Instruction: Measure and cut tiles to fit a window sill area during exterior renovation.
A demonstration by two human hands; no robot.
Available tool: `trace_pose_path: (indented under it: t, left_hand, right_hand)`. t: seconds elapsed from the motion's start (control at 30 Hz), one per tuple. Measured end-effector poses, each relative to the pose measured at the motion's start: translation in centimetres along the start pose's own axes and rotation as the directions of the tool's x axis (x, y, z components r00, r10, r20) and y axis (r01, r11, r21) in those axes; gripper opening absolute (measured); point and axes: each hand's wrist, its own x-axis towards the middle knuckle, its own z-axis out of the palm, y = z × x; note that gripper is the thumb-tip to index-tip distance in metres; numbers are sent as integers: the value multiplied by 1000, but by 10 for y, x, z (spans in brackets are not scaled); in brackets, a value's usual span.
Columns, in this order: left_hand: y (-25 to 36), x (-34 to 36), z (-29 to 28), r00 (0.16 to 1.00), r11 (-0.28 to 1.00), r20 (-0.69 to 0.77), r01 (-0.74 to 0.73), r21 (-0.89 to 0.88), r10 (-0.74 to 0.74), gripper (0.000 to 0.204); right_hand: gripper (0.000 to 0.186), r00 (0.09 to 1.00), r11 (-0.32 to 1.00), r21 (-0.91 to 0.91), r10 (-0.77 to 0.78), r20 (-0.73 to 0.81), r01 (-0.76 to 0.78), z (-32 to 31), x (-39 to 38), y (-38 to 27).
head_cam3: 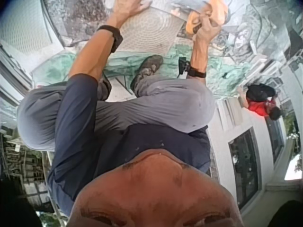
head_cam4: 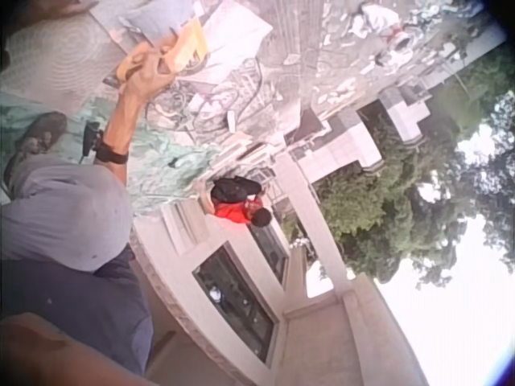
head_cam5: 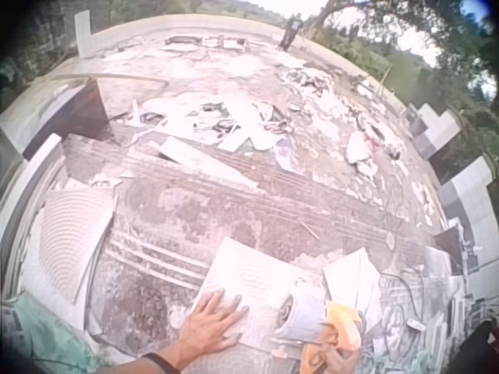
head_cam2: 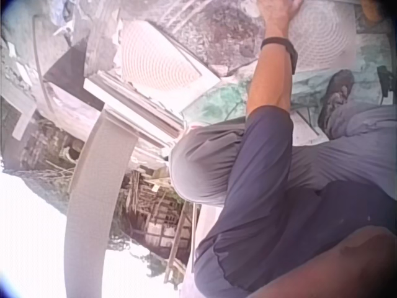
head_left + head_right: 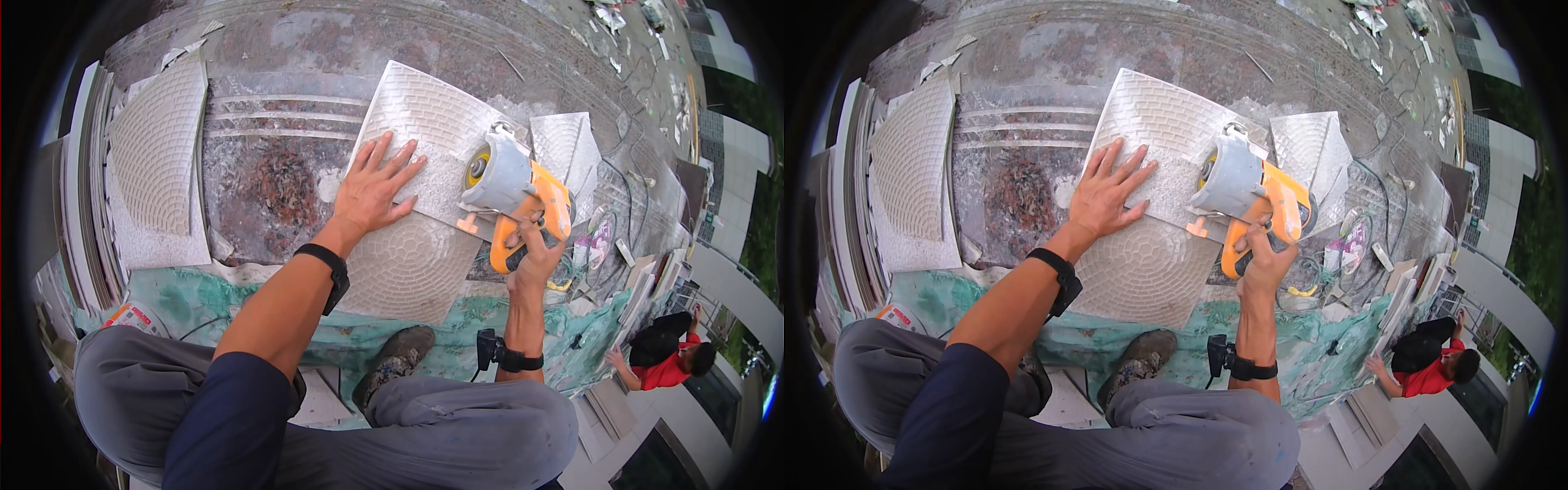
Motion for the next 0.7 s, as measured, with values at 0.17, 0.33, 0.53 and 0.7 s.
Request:
trace_pose_path:
  t: [0.17, 0.33, 0.53, 0.7]
  left_hand:
    - [0, 0, 0, 1000, 1000, 8, 2, 13, -2, 67]
    - [1, -1, 1, 999, 1000, -41, -13, 11, 13, 67]
    - [0, 0, 1, 999, 1000, -50, -18, 16, 19, 66]
    - [1, -1, 1, 1000, 1000, -23, -5, 1, 5, 66]
  right_hand:
    - [18, 1000, 1000, 1, -7, -1, 7, -1, 1, 1]
    - [18, 1000, 1000, 6, -9, 12, 9, 1, 0, 0]
    - [18, 1000, 1000, -14, -14, 21, 14, 0, 0, -1]
    - [19, 1000, 1000, -3, -7, 7, 7, -1, 0, 2]
